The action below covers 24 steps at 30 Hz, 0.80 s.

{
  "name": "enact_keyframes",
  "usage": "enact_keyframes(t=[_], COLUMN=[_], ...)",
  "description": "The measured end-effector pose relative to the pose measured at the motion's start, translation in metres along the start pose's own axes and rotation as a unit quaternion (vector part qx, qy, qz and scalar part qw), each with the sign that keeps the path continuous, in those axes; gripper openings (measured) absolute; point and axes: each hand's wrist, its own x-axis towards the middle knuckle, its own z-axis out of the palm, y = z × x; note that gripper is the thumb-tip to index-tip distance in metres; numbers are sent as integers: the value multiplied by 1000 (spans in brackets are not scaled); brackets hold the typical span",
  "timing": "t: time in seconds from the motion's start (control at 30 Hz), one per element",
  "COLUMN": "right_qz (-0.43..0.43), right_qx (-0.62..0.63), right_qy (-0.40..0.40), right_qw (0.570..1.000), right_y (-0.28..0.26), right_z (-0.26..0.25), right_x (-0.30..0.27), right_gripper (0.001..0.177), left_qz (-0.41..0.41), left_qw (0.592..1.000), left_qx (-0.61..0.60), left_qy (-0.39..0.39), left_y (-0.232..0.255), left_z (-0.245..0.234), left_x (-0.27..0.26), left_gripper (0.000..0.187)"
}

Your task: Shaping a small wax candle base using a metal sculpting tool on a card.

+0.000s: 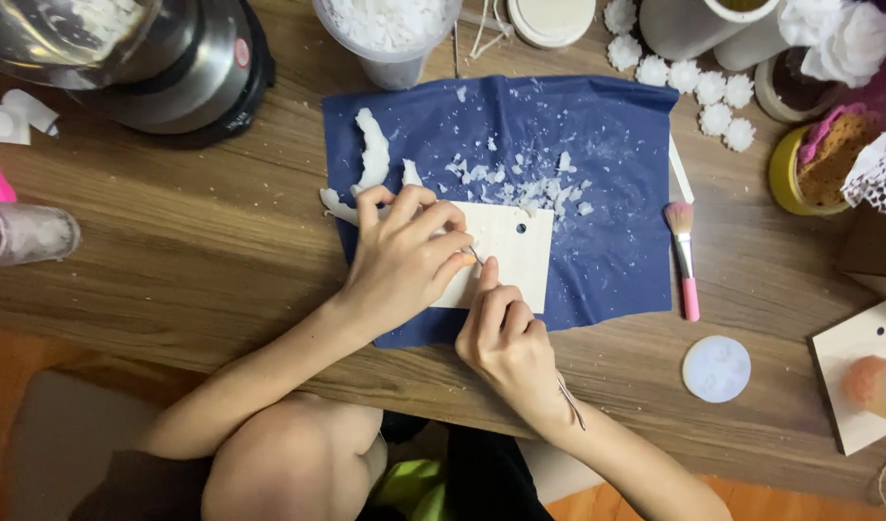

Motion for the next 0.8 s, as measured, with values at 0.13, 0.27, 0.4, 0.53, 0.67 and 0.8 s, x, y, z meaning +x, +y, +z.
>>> enact_keyframes(t=[0.13, 0.27, 0.4, 0.53, 0.67, 0.8], right_qz=[-3, 2, -20, -30, -69, -40], right_qx=[-11, -10, -30, -23, 83, 338], right_qy=[5, 19, 35, 37, 65, -9], right_qw=[1000, 1000, 999, 999, 992, 940], right_y=[-2, -2, -4, 4, 27, 46], right_z=[0, 4, 8, 13, 27, 55], right_x=[1, -1, -4, -9, -14, -26], right_gripper=[21, 21, 20, 25, 25, 44], left_qz=[1, 40, 52, 60, 49, 32], left_qw=[1000, 999, 998, 997, 998, 998], left_qx=[-7, 32, 30, 24, 10, -8], left_qy=[-1, -6, -31, -31, -33, -47], left_y=[0, -1, -1, -1, -2, -7], left_z=[2, 7, 5, 2, 0, -2], left_x=[-2, -3, -4, -3, -2, -3], left_gripper=[8, 8, 8, 8, 5, 5])
